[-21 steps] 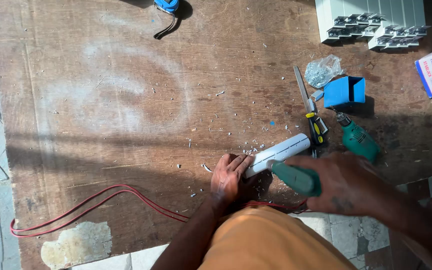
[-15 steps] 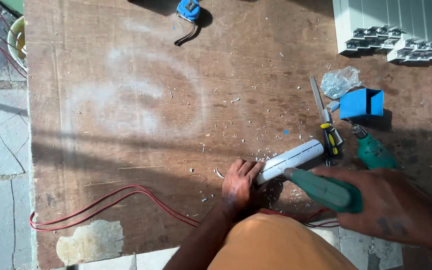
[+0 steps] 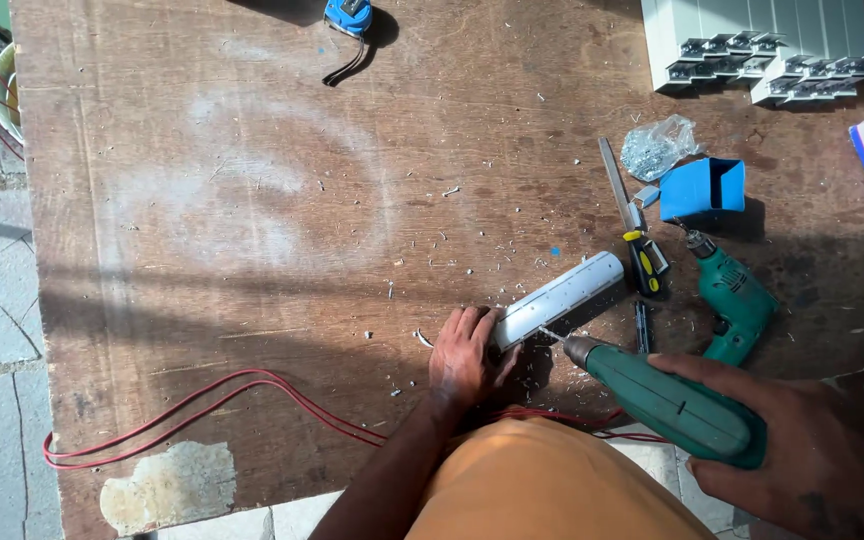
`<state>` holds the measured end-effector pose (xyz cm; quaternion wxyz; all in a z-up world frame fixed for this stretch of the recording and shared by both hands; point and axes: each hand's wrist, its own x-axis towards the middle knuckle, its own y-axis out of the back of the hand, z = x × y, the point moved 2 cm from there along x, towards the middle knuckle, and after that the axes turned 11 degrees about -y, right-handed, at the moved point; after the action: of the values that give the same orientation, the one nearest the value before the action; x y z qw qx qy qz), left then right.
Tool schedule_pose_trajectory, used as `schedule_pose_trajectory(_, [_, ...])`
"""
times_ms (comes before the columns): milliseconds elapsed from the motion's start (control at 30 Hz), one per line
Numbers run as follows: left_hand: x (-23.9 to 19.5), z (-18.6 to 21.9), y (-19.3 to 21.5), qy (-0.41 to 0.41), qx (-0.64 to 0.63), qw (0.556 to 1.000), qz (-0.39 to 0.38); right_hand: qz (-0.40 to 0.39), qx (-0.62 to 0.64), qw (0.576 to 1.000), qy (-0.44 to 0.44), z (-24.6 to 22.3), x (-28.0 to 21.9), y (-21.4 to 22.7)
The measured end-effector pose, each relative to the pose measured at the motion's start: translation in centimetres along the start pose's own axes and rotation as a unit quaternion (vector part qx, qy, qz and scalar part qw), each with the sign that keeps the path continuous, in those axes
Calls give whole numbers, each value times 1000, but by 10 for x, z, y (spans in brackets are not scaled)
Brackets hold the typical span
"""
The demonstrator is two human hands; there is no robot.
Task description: Using a hand drill to create multiple holes in a white plastic pipe section.
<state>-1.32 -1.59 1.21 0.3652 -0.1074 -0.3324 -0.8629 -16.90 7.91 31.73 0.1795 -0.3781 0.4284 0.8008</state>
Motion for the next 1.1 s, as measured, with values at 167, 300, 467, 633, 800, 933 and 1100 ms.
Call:
schedule_pose_trajectory(167, [1, 1, 0, -4, -15, 1000, -13, -28, 67, 997, 2, 1, -1, -10])
schedule_pose_trajectory(300, [2, 1, 1, -4, -18, 1000, -11, -9, 46, 999, -16, -10, -9, -10])
schedule_pose_trajectory(467, [3, 3, 4, 6, -4, 1000, -10, -27, 16, 999, -31, -21, -13, -5])
schedule_pose_trajectory(633, [5, 3, 6, 13, -14, 1000, -15, -33, 21, 999, -15, -14, -1, -9])
schedule_pose_trajectory(800, [5, 5, 8, 7, -17, 1000, -20, -26, 22, 999, 2, -16, 4, -7])
schedule_pose_trajectory(933, [6, 2, 4, 10, -15, 1000, -19, -27, 17, 999, -17, -29, -8, 0])
schedule_pose_trajectory(1100, [8, 3, 8, -2, -28, 999, -22, -23, -14, 999, -26, -40, -12, 6])
